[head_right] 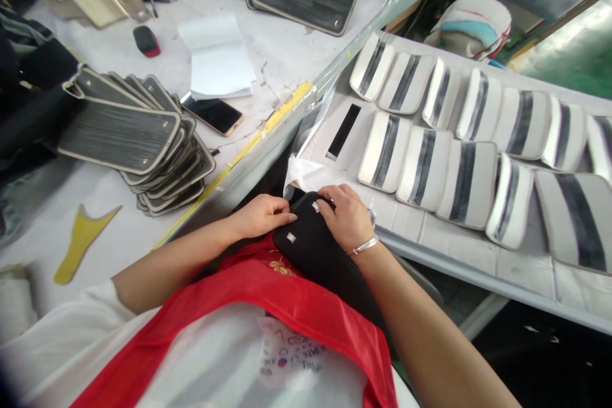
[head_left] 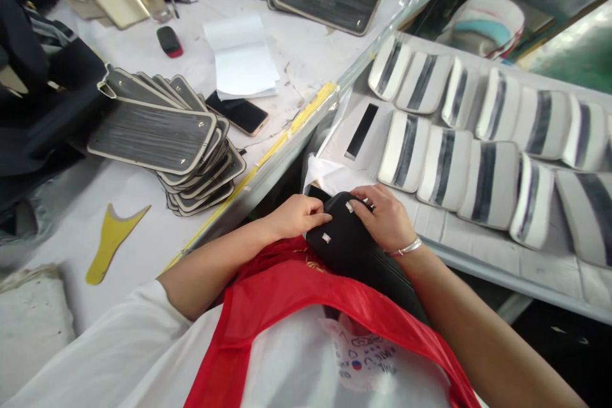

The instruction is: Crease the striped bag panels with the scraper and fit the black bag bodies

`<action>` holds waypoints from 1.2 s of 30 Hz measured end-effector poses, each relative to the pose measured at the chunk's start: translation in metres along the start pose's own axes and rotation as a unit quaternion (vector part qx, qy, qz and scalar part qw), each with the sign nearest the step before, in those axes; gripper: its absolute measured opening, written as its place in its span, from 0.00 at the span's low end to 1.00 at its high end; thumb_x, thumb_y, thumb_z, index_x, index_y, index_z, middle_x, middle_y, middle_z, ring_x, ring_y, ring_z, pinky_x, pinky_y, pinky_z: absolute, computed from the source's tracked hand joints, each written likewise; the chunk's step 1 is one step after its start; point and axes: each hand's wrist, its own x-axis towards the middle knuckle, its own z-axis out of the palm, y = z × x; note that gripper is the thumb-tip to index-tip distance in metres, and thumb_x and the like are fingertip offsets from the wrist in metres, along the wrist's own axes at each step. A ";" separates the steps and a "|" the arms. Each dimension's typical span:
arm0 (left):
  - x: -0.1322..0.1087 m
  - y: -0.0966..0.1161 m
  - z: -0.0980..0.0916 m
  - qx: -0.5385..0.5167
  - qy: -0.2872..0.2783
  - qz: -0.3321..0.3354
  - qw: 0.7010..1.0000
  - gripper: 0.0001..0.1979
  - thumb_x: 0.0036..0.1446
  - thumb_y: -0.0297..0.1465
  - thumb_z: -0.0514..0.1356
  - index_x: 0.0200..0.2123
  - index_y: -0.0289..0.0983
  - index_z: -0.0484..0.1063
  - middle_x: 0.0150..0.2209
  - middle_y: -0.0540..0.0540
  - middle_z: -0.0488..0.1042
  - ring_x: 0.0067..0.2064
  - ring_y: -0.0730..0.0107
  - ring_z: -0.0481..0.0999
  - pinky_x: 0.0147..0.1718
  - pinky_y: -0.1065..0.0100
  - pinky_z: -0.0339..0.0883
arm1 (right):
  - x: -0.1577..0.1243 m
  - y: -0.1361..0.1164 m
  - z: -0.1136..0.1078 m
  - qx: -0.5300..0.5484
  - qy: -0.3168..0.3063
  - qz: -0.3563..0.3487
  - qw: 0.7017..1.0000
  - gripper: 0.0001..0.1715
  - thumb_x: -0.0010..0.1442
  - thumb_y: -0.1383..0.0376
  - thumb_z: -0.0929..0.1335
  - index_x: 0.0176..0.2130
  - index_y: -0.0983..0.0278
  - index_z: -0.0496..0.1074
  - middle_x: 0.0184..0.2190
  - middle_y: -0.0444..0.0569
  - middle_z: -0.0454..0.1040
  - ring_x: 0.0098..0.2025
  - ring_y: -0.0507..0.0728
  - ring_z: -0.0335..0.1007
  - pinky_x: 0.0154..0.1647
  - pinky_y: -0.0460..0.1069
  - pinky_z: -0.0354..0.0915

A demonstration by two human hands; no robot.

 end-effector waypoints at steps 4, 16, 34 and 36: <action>0.000 0.006 -0.002 0.034 0.003 -0.018 0.999 0.17 0.53 0.38 0.56 0.18 0.34 0.64 0.17 0.54 0.61 0.21 0.78 0.60 0.23 0.72 0.49 | 0.001 -0.002 -0.002 0.008 -0.011 0.015 1.000 0.10 0.57 0.65 0.64 0.39 0.63 0.71 0.33 0.48 0.69 0.36 0.55 0.66 0.39 0.50 0.61; 0.000 0.009 0.006 0.014 0.018 -0.082 0.996 0.16 0.53 0.38 0.56 0.18 0.35 0.63 0.16 0.54 0.61 0.21 0.77 0.60 0.21 0.72 0.49 | 0.002 -0.002 -0.004 0.013 -0.021 0.031 0.999 0.09 0.57 0.65 0.64 0.38 0.63 0.71 0.33 0.48 0.69 0.36 0.56 0.65 0.39 0.49 0.60; -0.010 -0.020 0.009 -0.129 0.060 -0.116 0.983 0.22 0.59 0.44 0.47 0.21 0.35 0.63 0.14 0.55 0.56 0.18 0.78 0.56 0.20 0.72 0.49 | -0.008 -0.039 -0.001 -0.143 -0.060 -0.091 0.984 0.10 0.57 0.64 0.66 0.39 0.59 0.73 0.39 0.50 0.70 0.41 0.60 0.61 0.48 0.56 0.53; -0.020 -0.025 0.010 -0.181 0.059 -0.128 0.973 0.22 0.59 0.45 0.47 0.22 0.35 0.64 0.14 0.56 0.55 0.17 0.79 0.54 0.20 0.73 0.48 | -0.008 -0.041 -0.001 -0.145 -0.057 -0.090 0.984 0.09 0.56 0.65 0.66 0.39 0.59 0.73 0.39 0.51 0.70 0.41 0.60 0.61 0.47 0.56 0.53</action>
